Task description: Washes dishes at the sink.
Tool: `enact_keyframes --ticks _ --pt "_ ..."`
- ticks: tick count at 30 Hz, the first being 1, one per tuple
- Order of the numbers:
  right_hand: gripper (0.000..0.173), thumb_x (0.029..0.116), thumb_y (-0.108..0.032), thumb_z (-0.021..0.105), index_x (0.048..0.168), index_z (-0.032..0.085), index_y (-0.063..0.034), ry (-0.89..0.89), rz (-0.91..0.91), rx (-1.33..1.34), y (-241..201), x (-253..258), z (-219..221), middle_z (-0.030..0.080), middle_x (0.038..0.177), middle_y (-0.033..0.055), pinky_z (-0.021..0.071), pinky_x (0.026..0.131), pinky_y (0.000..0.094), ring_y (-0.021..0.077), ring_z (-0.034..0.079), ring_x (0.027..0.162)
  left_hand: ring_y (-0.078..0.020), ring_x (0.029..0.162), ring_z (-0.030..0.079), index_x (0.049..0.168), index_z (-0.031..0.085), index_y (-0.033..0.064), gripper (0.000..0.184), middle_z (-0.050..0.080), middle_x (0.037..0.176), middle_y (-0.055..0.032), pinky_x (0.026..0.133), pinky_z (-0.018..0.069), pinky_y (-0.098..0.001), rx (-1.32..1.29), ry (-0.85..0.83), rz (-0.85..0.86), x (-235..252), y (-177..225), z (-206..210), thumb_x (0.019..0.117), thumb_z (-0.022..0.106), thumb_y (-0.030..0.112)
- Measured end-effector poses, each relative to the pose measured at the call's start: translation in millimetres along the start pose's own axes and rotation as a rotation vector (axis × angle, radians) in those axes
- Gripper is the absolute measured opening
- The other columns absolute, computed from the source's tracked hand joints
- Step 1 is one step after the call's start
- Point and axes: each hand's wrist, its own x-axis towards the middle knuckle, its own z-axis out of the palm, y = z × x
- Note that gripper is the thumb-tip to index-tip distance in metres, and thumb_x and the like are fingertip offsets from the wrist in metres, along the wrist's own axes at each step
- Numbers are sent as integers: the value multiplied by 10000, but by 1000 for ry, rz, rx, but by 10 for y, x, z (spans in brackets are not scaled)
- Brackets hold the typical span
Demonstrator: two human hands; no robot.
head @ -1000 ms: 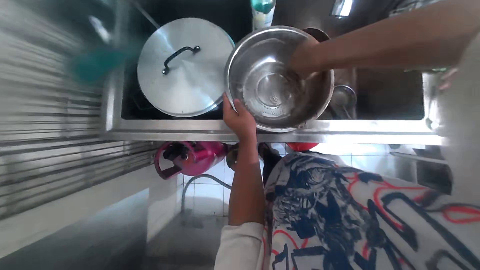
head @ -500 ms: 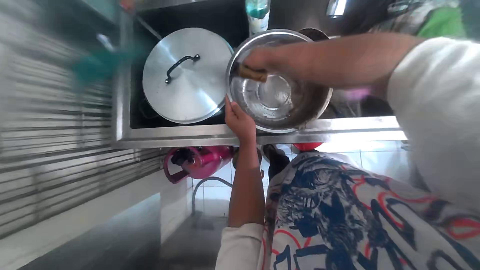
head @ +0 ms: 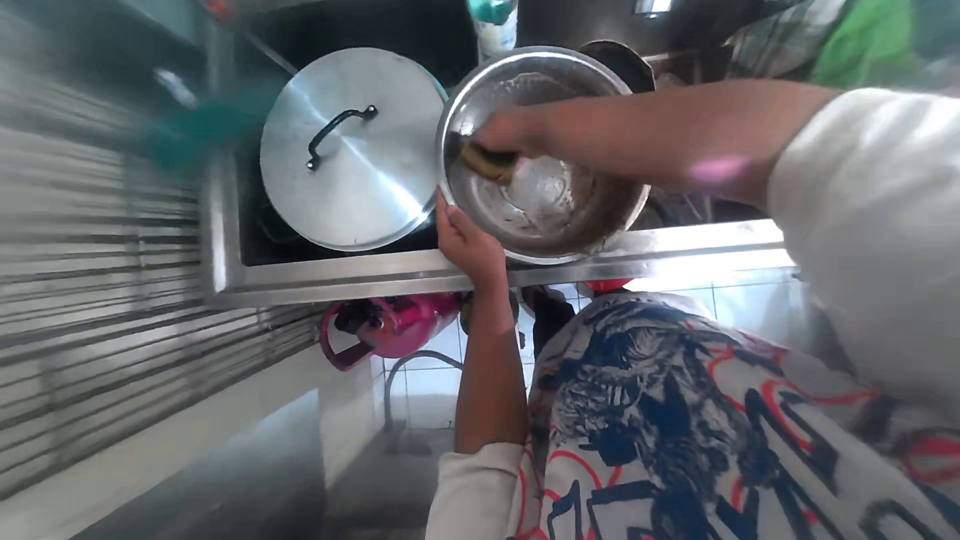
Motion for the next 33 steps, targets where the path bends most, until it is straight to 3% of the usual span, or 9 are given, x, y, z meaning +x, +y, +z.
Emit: enact_keyframes --ticks 5,8,11,14,17,23,28,30,33 --pt "398 1041 -285 546 879 665 58 -240 -103 -449 323 -281 461 657 909 234 481 722 610 375 642 857 -102 1146 664 1398 538 -105 374 666 1285 -210 1010 508 -231 4 -6 47 -11 33 50 1083 403 46" --pt "405 1033 -355 595 852 701 -9 -331 -97 -643 568 -449 370 668 821 165 502 706 588 335 661 808 -61 1047 681 1388 540 -109 358 686 1218 -194 935 537 -202 -7 1 41 -23 63 97 1078 443 42" --pt "186 940 -231 708 953 712 -46 -258 -132 -854 845 -768 206 691 873 169 527 729 650 387 686 855 -36 958 691 1360 569 -109 342 716 1135 -168 873 550 -186 7 41 51 -24 87 142 1065 468 32" --pt "243 940 -206 730 1063 714 2 -172 -15 -1047 1219 -727 -106 688 1079 252 492 853 709 479 656 1051 -54 991 695 1368 555 -119 347 706 1167 -186 896 550 -194 -6 35 64 -57 126 173 1064 466 21" --pt "239 944 -152 715 1090 707 37 -51 111 -1088 1149 -633 -362 634 1213 308 504 853 706 515 619 1135 -69 991 697 1356 560 -128 344 702 1172 -202 894 550 -200 3 56 102 -76 93 213 1062 456 18" --pt "478 1022 -177 580 1500 565 -197 54 -231 -897 1058 -1054 43 450 1519 290 511 933 643 491 549 1282 -67 998 696 1331 592 -106 328 710 1155 -182 897 551 -203 38 95 105 -47 31 195 1065 460 32" --pt "510 956 -59 648 1456 602 -151 355 -420 -892 1841 -960 -323 557 1373 306 547 845 652 512 591 1205 -50 958 702 1354 576 -94 336 717 1134 -160 875 563 -201 32 75 93 -66 70 213 1071 449 35" --pt "505 980 -60 626 1476 580 -145 460 -338 -870 1863 -900 -562 541 1351 333 538 804 683 551 587 1175 -53 946 701 1355 574 -101 336 719 1123 -164 866 562 -200 33 81 95 -73 66 211 1072 455 36" --pt "482 951 -65 642 1429 622 -122 570 -534 -803 1673 -1055 -395 586 1273 332 556 779 646 528 623 1112 -46 963 687 1362 578 -87 341 715 1135 -160 877 541 -190 68 91 62 -58 73 200 1077 457 56"
